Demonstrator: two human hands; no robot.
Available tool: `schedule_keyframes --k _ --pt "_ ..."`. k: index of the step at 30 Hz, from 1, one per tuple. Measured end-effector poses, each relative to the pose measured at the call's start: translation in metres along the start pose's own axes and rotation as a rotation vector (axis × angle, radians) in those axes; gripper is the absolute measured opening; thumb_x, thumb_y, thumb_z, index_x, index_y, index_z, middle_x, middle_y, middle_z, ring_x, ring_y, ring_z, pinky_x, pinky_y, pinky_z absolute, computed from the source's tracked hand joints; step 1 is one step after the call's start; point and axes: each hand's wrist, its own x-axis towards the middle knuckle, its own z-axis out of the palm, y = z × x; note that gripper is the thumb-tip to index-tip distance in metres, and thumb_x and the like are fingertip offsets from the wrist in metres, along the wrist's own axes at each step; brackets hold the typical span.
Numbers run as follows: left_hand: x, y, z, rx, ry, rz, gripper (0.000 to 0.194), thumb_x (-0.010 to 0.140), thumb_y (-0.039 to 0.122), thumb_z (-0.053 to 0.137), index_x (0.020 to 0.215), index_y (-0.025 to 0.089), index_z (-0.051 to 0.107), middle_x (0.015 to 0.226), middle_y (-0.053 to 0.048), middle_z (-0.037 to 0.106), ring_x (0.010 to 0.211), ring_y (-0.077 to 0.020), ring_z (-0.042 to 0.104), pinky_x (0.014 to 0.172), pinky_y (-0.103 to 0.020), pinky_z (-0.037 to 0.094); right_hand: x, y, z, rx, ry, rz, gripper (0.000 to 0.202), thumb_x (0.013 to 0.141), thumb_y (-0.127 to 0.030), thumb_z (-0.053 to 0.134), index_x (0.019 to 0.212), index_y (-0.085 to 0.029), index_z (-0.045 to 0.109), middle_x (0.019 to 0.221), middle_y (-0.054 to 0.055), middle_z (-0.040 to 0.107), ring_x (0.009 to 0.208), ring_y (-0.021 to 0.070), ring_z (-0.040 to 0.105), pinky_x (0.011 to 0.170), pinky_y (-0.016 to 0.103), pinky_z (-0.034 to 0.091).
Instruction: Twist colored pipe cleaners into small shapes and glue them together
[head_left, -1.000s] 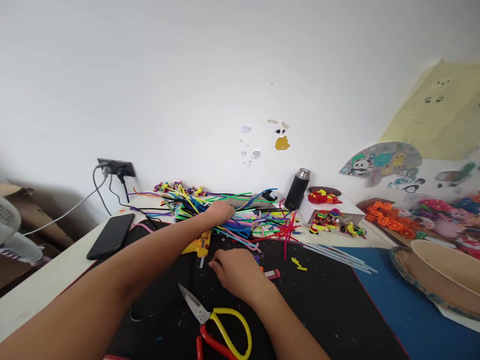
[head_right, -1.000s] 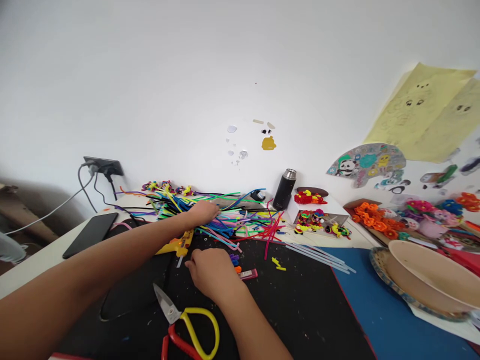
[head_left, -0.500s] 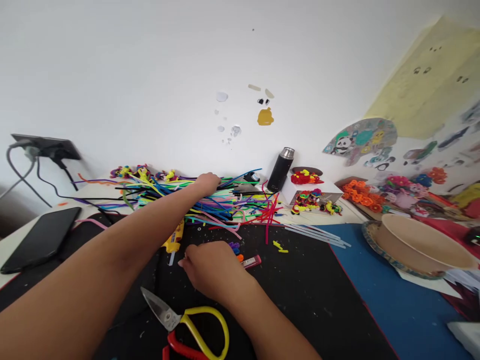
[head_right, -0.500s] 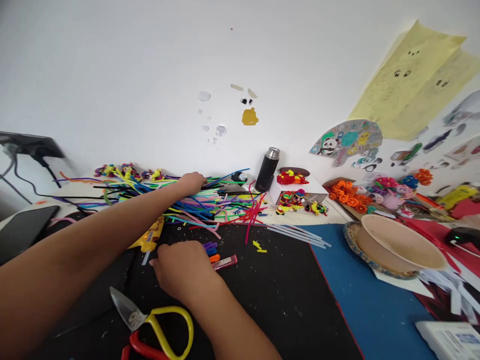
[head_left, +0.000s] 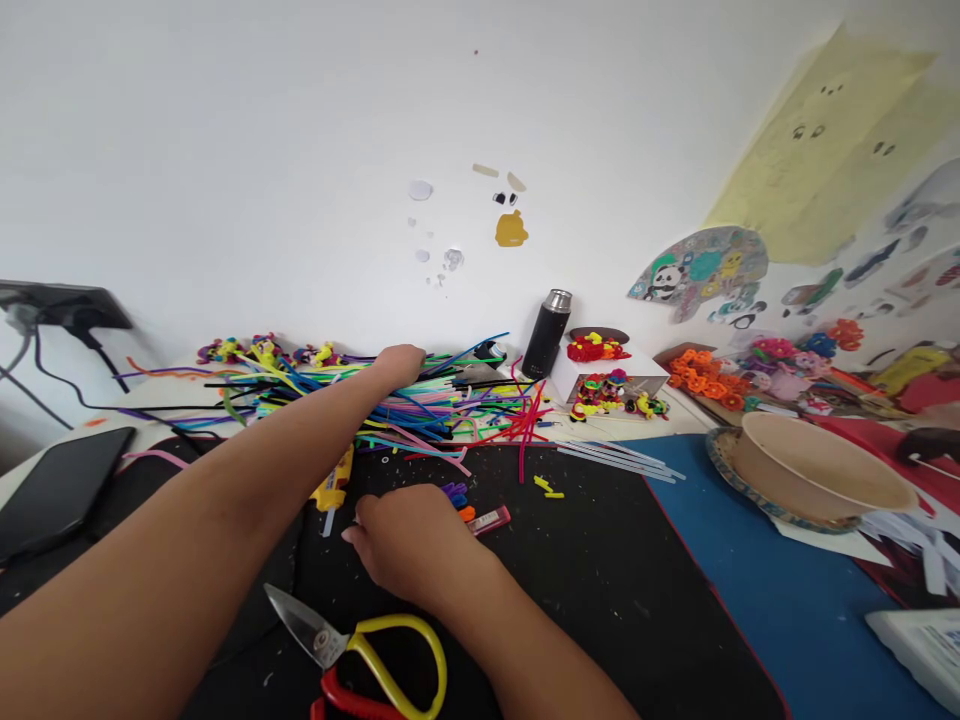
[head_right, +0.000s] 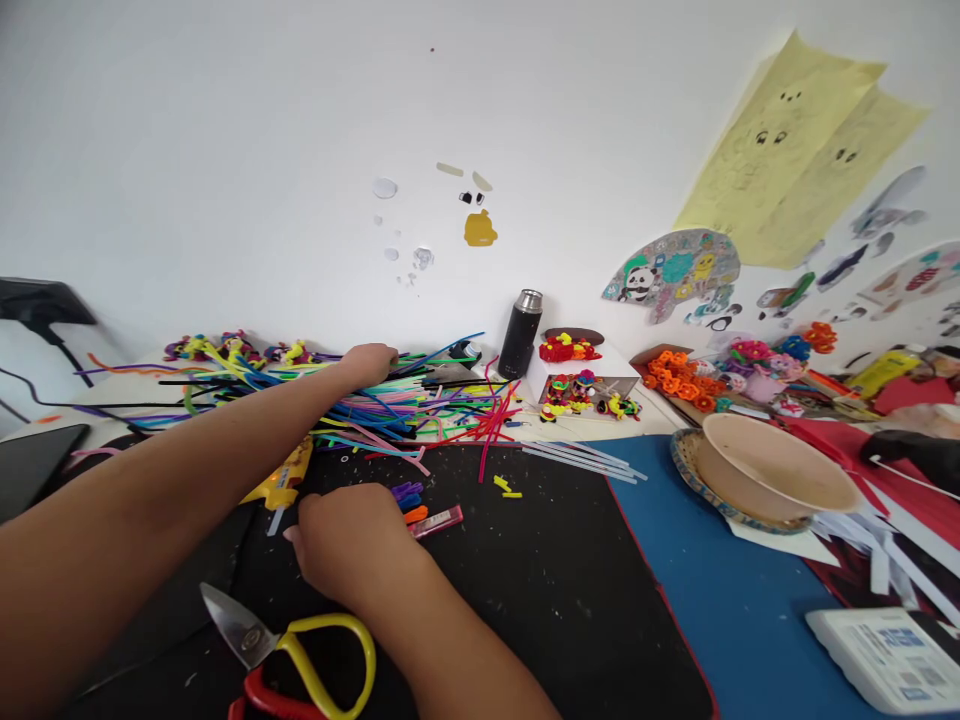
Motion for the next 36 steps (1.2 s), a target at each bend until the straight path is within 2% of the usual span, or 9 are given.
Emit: schedule_keyframes --k 4,8,15,21,25,28,32,34,36 --pt "-0.004 -0.004 -0.011 0.045 0.029 -0.033 0.036 0.092 0.027 0.052 0.115 0.015 0.076 0.122 -0.021 0.073 0.112 -0.033 0.068 0.091 -0.037 0.051 0.0 -0.001 -0.001 0.008 -0.018 0.004 0.03 0.102 -0.037 0.056 0.108 -0.013 0.072 0.091 0.015 0.08 0.086 0.0315 0.078 0.068 0.038 0.058" --pt "-0.011 -0.016 -0.029 0.104 0.076 -0.056 0.036 0.091 0.023 0.052 0.116 0.012 0.075 0.125 -0.024 0.072 0.118 -0.0337 0.065 0.094 -0.037 0.047 -0.002 -0.001 -0.003 0.005 -0.036 0.002 0.031 0.102 -0.037 0.055 0.109 -0.012 0.072 0.094 0.015 0.08 0.089 0.0309 0.078 0.071 0.038 0.058" --pt "-0.035 -0.052 -0.067 0.177 0.118 -0.119 0.036 0.093 0.029 0.049 0.115 0.018 0.075 0.113 -0.017 0.078 0.108 -0.0295 0.071 0.092 -0.036 0.043 -0.002 -0.004 -0.006 -0.004 0.012 -0.034 0.029 0.103 -0.036 0.054 0.108 -0.012 0.071 0.092 0.012 0.079 0.083 0.0304 0.077 0.066 0.038 0.057" --pt "-0.065 -0.071 -0.09 0.157 0.168 -0.199 0.035 0.094 0.039 0.048 0.112 0.023 0.074 0.11 -0.008 0.08 0.097 -0.0264 0.071 0.076 -0.029 0.044 -0.002 -0.004 -0.008 -0.004 0.028 -0.048 0.03 0.104 -0.036 0.053 0.108 -0.013 0.071 0.093 0.011 0.079 0.084 0.0315 0.077 0.065 0.039 0.057" --pt "-0.091 -0.066 -0.1 0.056 0.197 -0.189 0.035 0.094 0.04 0.048 0.113 0.026 0.074 0.102 -0.003 0.081 0.089 -0.0232 0.071 0.074 -0.026 0.044 -0.001 -0.003 -0.005 -0.013 0.033 -0.041 0.031 0.104 -0.037 0.052 0.108 -0.013 0.071 0.091 0.012 0.08 0.084 0.0309 0.078 0.065 0.037 0.057" --pt "-0.114 -0.057 -0.107 0.101 0.241 -0.122 0.035 0.095 0.042 0.046 0.111 0.025 0.074 0.092 -0.003 0.08 0.087 -0.0246 0.07 0.077 -0.028 0.044 -0.001 -0.003 -0.003 -0.024 0.036 -0.05 0.031 0.104 -0.037 0.052 0.109 -0.013 0.071 0.092 0.012 0.08 0.084 0.0295 0.078 0.066 0.036 0.056" --pt "-0.142 -0.042 -0.121 0.183 0.311 -0.01 0.039 0.098 0.042 0.042 0.112 0.022 0.073 0.094 -0.006 0.076 0.1 -0.0269 0.068 0.095 -0.035 0.04 -0.001 -0.004 -0.004 -0.041 0.028 -0.055 0.032 0.105 -0.038 0.051 0.109 -0.013 0.071 0.092 0.012 0.079 0.084 0.0291 0.078 0.066 0.036 0.056" --pt "-0.155 -0.038 -0.13 0.16 0.335 -0.016 0.041 0.099 0.044 0.04 0.113 0.023 0.073 0.096 -0.005 0.074 0.104 -0.0268 0.066 0.099 -0.038 0.037 -0.001 -0.004 -0.004 -0.048 0.02 -0.051 0.032 0.106 -0.038 0.05 0.109 -0.014 0.071 0.092 0.013 0.079 0.085 0.0286 0.078 0.067 0.036 0.056" --pt "-0.167 -0.037 -0.139 0.108 0.422 -0.052 0.045 0.101 0.047 0.037 0.114 0.023 0.073 0.098 -0.004 0.073 0.106 -0.0261 0.065 0.099 -0.038 0.038 -0.002 -0.004 -0.005 -0.05 0.019 -0.044 0.032 0.106 -0.038 0.05 0.109 -0.014 0.07 0.092 0.013 0.079 0.085 0.0283 0.078 0.067 0.036 0.055"
